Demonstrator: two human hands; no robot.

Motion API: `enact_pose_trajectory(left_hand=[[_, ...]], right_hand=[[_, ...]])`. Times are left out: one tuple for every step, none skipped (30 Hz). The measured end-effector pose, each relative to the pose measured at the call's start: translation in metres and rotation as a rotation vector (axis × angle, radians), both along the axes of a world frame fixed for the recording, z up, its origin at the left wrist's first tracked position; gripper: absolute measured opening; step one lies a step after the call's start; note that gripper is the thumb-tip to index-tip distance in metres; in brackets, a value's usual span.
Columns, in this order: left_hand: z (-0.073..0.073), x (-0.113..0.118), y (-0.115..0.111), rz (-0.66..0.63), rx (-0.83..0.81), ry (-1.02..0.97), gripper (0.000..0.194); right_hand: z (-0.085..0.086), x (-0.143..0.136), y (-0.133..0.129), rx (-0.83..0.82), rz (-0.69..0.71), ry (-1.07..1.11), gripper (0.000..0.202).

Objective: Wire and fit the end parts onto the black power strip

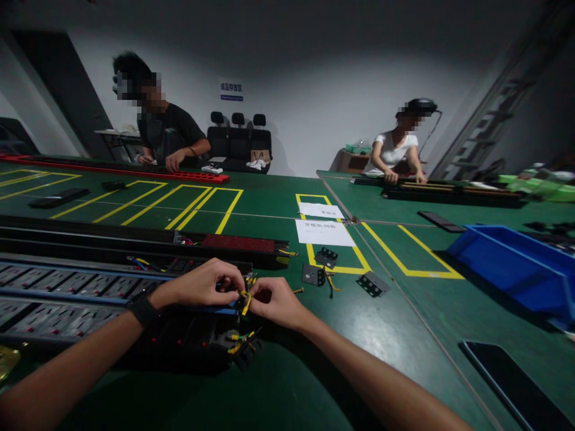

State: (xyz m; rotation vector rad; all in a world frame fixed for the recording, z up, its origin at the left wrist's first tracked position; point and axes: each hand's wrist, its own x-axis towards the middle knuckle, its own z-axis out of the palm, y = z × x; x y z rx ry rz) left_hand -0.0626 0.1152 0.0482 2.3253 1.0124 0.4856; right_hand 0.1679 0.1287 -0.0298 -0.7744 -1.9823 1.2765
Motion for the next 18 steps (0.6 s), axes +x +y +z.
enact_pose_trajectory(left_hand=[[-0.0004,-0.0005,0.0003,-0.006,-0.010,0.007,0.016],[-0.0007,-0.0008,0.0005,-0.010,-0.018,0.014,0.016],[-0.0010,-0.0010,0.0006,-0.013,-0.023,0.022,0.016],[-0.0011,-0.0010,0.0004,-0.017,-0.024,0.033,0.016],[-0.0011,-0.0008,0.0002,-0.020,-0.022,0.044,0.016],[-0.0010,-0.0004,-0.0001,-0.022,-0.015,0.055,0.017],[-0.0007,0.0000,-0.0004,-0.024,-0.007,0.065,0.017],[-0.0004,0.0005,-0.0007,-0.025,-0.001,0.071,0.017],[-0.0001,0.0009,-0.0009,-0.025,0.002,0.074,0.016],[0.0003,0.0012,-0.0010,-0.024,0.002,0.074,0.016],[0.0005,0.0013,-0.0009,-0.024,-0.001,0.072,0.015],[0.0006,0.0013,-0.0008,-0.026,-0.005,0.071,0.014],[0.0005,0.0011,-0.0005,-0.029,-0.011,0.068,0.014],[0.0002,0.0009,-0.0002,-0.032,-0.016,0.064,0.013],[-0.0002,0.0007,0.0002,-0.034,-0.021,0.059,0.013],[-0.0007,0.0004,0.0005,-0.036,-0.026,0.052,0.012],[-0.0012,0.0002,0.0008,-0.037,-0.029,0.046,0.012],[-0.0018,0.0001,0.0011,-0.038,-0.031,0.042,0.012]], right_hand=[[0.0002,0.0002,0.0000,0.001,0.002,0.004,0.028],[0.0004,0.0003,0.0000,0.002,0.005,0.007,0.027],[0.0004,0.0003,0.0000,0.004,0.008,0.007,0.026],[0.0003,0.0002,0.0001,0.005,0.009,0.006,0.025],[0.0000,0.0001,0.0002,0.004,0.007,0.005,0.024],[-0.0004,-0.0001,0.0003,-0.002,0.004,0.005,0.024],[-0.0008,-0.0003,0.0005,-0.011,0.000,0.005,0.025],[-0.0011,-0.0004,0.0006,-0.022,-0.002,0.008,0.027],[-0.0014,-0.0004,0.0007,-0.034,0.000,0.011,0.028],[-0.0015,-0.0002,0.0008,-0.043,0.003,0.015,0.030],[-0.0014,0.0000,0.0009,-0.049,0.007,0.018,0.031],[-0.0013,0.0003,0.0010,-0.052,0.011,0.020,0.032],[-0.0012,0.0005,0.0011,-0.054,0.013,0.023,0.033],[-0.0011,0.0007,0.0012,-0.055,0.014,0.025,0.033],[-0.0013,0.0007,0.0013,-0.057,0.014,0.025,0.033],[-0.0017,0.0007,0.0015,-0.060,0.014,0.025,0.034],[-0.0023,0.0007,0.0018,-0.062,0.014,0.026,0.034],[-0.0031,0.0006,0.0021,-0.064,0.015,0.029,0.035]])
